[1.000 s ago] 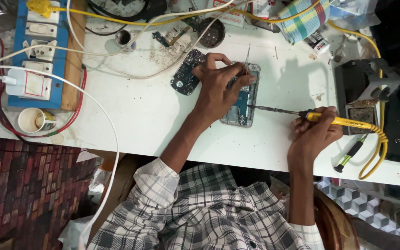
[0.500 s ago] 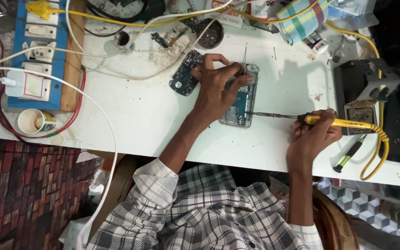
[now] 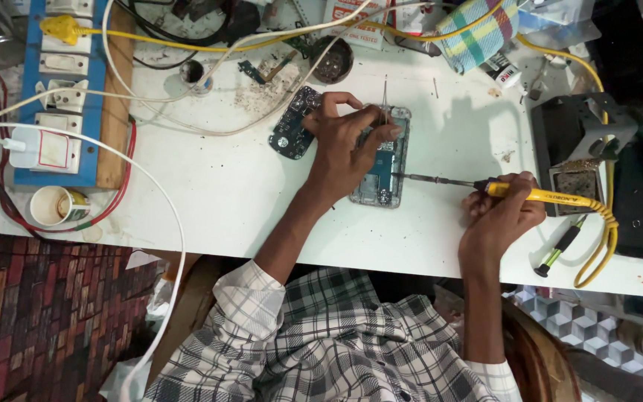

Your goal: The person solders components on a disassembled phone motherboard, holding the board with tweezers in one hand while applying a soldering iron with the other. They reposition the phone frame and continue soldering different points on the board throughout the episode.

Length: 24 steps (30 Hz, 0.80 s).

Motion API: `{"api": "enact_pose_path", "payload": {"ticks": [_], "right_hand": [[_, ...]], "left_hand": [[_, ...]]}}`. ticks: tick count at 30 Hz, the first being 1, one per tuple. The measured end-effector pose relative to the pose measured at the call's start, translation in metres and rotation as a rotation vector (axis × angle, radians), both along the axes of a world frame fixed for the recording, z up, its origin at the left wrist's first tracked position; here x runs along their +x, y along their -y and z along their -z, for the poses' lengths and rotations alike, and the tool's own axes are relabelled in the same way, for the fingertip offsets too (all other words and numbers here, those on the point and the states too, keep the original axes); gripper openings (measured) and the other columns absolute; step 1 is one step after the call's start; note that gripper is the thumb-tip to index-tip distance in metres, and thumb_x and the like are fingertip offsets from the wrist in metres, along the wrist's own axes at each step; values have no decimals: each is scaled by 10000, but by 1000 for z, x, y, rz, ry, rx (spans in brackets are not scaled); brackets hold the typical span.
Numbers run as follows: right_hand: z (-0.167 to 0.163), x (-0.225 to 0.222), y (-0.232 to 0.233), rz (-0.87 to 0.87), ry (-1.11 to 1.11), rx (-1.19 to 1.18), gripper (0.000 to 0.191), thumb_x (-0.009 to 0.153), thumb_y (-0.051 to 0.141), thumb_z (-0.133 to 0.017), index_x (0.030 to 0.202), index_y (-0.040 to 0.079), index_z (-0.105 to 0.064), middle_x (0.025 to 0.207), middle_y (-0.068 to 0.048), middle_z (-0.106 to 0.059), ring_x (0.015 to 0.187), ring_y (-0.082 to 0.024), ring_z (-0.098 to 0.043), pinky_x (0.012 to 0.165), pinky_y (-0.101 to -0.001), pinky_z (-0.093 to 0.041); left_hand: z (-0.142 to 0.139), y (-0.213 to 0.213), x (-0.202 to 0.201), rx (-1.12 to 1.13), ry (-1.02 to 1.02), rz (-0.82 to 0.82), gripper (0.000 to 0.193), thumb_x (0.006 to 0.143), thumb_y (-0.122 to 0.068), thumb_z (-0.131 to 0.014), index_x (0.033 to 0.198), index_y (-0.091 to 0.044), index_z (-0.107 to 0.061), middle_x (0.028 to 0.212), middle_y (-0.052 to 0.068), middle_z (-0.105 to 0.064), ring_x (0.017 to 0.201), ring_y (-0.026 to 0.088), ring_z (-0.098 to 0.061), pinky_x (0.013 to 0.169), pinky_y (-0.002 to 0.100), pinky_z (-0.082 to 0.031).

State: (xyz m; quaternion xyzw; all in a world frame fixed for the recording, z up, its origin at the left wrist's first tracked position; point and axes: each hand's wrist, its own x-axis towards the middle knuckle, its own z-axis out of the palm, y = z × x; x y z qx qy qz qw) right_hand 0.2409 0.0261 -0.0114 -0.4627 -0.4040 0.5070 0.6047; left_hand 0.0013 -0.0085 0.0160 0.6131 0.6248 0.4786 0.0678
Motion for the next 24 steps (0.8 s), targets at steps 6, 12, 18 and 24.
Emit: {"api": "enact_pose_path", "payload": {"ticks": [6,12,18,24], "right_hand": [[-4,0,2,26,31,-22,363,1153,307,-510,907,42,-487,672,-51,-513,502,-129,-480,478,-274,-411],[-5,1,4,33,7,-30,337,1151,299,-510,921,55,-491,708,-55,-518,513,-137,-496,483,-268,-410],[-7,1,6,19,-7,-16,330,1131,261,-502,884,42,-491,698,-60,-514,490,-137,-483,465,-274,-410],[-4,2,5,41,-12,-48,301,1132,263,-516,921,51,-480,681,-59,-498,489,-141,-488,466,-271,-400]], "left_hand": [[2,-1,0,-42,7,-1,412,1021,-496,-579,984,-138,-780,915,-47,-755,1128,189,-465,1001,459,-194],[4,0,0,-15,-12,7,407,1038,-494,-576,988,-138,-767,943,-45,-759,1159,192,-443,1014,465,-187],[3,0,0,-41,16,11,396,1036,-501,-572,988,-164,-774,889,-82,-764,1158,197,-431,1039,457,-202],[2,0,0,-73,33,4,412,1023,-516,-565,984,-171,-787,887,-81,-767,1175,204,-434,1048,456,-187]]}}
